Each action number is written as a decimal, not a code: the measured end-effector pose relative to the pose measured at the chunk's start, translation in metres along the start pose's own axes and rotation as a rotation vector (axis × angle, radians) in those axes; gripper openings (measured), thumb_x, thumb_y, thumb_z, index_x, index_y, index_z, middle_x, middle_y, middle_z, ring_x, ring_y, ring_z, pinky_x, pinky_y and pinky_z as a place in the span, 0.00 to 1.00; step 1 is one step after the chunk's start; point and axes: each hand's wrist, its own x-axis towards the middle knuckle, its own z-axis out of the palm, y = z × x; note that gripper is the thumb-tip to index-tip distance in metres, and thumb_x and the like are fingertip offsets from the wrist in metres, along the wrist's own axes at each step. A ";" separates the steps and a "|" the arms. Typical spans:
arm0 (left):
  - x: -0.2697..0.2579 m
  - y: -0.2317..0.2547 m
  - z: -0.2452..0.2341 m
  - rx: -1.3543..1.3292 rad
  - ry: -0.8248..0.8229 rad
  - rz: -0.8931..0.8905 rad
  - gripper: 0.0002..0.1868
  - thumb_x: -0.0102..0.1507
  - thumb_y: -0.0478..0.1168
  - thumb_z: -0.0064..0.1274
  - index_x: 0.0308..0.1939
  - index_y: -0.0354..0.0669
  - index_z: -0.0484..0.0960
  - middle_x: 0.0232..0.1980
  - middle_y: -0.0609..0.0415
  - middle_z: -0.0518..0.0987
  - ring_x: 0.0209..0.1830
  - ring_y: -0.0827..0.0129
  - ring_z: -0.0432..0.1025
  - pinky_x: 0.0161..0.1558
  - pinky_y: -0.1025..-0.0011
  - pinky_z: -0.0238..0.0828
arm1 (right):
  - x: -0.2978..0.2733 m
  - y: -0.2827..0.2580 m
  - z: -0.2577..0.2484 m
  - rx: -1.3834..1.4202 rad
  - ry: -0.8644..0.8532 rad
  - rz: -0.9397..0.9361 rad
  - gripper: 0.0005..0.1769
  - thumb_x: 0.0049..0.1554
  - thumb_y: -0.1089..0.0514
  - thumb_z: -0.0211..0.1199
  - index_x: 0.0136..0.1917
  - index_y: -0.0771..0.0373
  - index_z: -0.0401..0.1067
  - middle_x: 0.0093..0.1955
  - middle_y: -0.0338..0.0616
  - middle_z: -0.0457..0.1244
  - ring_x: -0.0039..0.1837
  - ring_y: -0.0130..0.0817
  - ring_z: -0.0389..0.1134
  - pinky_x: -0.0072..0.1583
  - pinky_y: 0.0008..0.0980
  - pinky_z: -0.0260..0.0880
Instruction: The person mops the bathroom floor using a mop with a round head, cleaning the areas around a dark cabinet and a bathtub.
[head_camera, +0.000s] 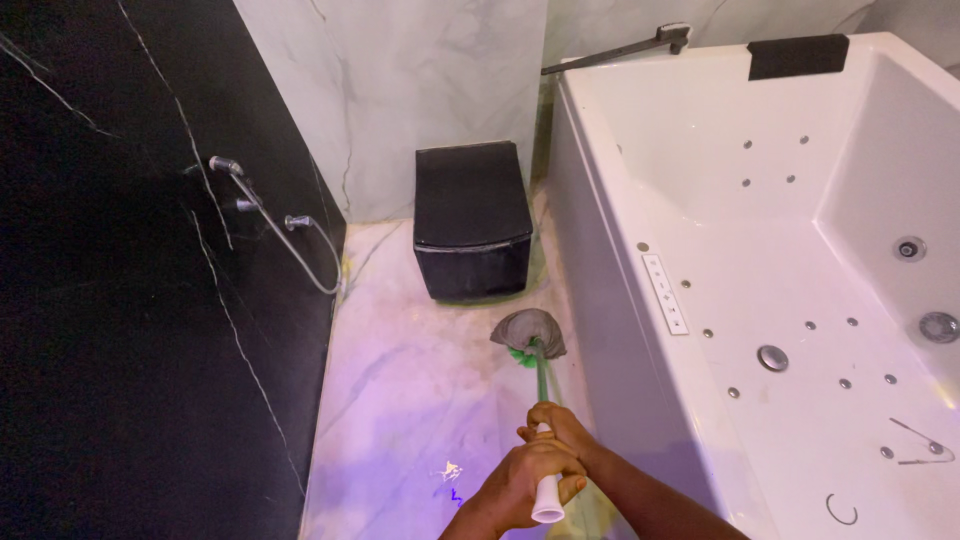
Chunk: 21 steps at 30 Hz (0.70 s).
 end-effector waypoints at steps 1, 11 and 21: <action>0.002 0.002 0.001 -0.011 0.025 0.037 0.08 0.63 0.37 0.63 0.42 0.39 0.83 0.44 0.49 0.84 0.48 0.54 0.79 0.52 0.62 0.74 | 0.007 0.003 -0.010 -0.275 -0.105 -0.247 0.05 0.54 0.67 0.58 0.38 0.66 0.63 0.37 0.47 0.58 0.42 0.36 0.66 0.44 0.32 0.71; 0.039 -0.014 0.006 0.076 0.235 0.135 0.23 0.52 0.34 0.67 0.51 0.37 0.81 0.53 0.42 0.82 0.61 0.48 0.75 0.64 0.57 0.68 | -0.017 -0.024 -0.035 -1.127 -0.023 -1.146 0.27 0.46 0.64 0.71 0.58 0.65 0.67 0.59 0.55 0.62 0.64 0.51 0.63 0.65 0.43 0.62; 0.052 -0.093 0.023 -0.070 0.201 -0.390 0.24 0.58 0.39 0.63 0.58 0.43 0.79 0.55 0.46 0.81 0.55 0.60 0.78 0.57 0.66 0.74 | -0.119 -0.072 0.002 -1.128 0.119 -1.052 0.36 0.48 0.59 0.66 0.70 0.63 0.64 0.74 0.57 0.59 0.76 0.53 0.60 0.73 0.43 0.59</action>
